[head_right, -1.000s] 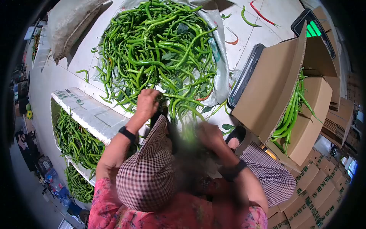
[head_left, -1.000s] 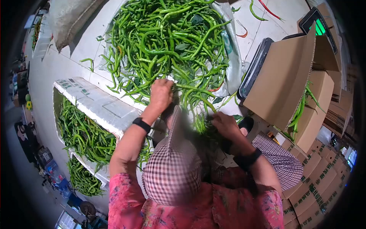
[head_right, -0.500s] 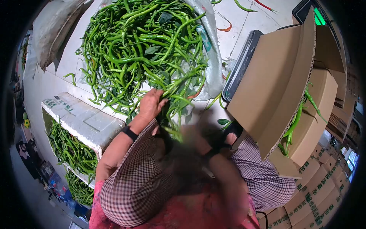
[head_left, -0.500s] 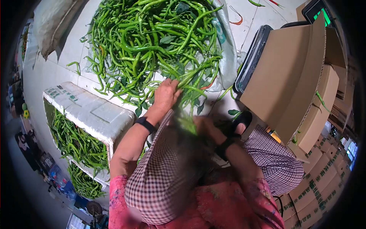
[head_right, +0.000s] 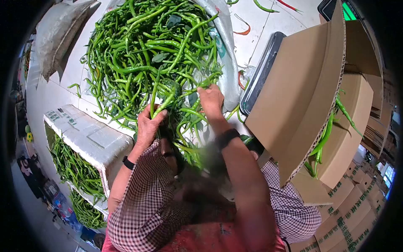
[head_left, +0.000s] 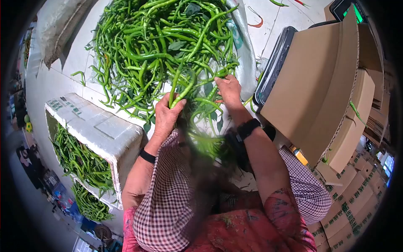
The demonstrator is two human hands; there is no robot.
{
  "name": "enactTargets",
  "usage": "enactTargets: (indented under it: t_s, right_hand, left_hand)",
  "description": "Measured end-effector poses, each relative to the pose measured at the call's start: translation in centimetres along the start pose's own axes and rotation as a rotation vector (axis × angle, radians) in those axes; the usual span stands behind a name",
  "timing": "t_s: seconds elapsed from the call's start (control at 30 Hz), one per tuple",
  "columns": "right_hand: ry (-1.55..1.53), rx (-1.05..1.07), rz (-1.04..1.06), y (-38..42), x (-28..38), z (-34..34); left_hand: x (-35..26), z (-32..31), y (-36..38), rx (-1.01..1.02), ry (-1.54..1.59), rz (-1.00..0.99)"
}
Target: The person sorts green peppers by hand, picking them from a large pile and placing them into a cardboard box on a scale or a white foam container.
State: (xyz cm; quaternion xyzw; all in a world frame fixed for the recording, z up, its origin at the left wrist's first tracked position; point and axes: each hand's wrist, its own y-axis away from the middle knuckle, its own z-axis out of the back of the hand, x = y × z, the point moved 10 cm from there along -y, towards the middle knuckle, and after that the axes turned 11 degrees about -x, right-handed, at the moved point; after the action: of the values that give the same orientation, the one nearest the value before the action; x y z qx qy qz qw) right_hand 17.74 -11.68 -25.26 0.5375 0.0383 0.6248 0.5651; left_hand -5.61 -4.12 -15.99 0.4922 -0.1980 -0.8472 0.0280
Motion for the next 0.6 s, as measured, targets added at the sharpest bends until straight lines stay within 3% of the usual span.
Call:
enactTargets:
  t_s: [0.07, 0.17, 0.37, 0.43, 0.5, 0.6]
  right_hand:
    - [-0.009, -0.043, 0.035, -0.7, 0.3, -0.7]
    - [0.015, -0.131, 0.201, -3.1, -1.4, -1.5]
    - [-0.163, 0.051, 0.308, -0.8, 2.5, -2.4]
    - [-0.226, 0.047, 0.581, 4.5, 9.6, 1.7]
    - [-0.216, -0.164, 0.744, 6.8, 13.5, 6.1]
    - [-0.223, -0.137, 0.676, 6.8, 11.8, 7.0]
  left_hand:
    - [2.5, -0.7, -0.2, 0.01, 0.163, 0.249]
    - [3.9, -1.7, -1.0, 0.0, 0.282, 0.239]
    - [3.4, -2.0, -1.7, -0.019, 0.393, 0.212]
    - [1.5, -0.4, -2.3, -0.047, 0.544, 0.189]
    - [-0.3, 0.9, -2.6, -0.052, 0.638, 0.168]
    - [-1.1, 0.7, -2.6, 0.012, 0.623, 0.113]
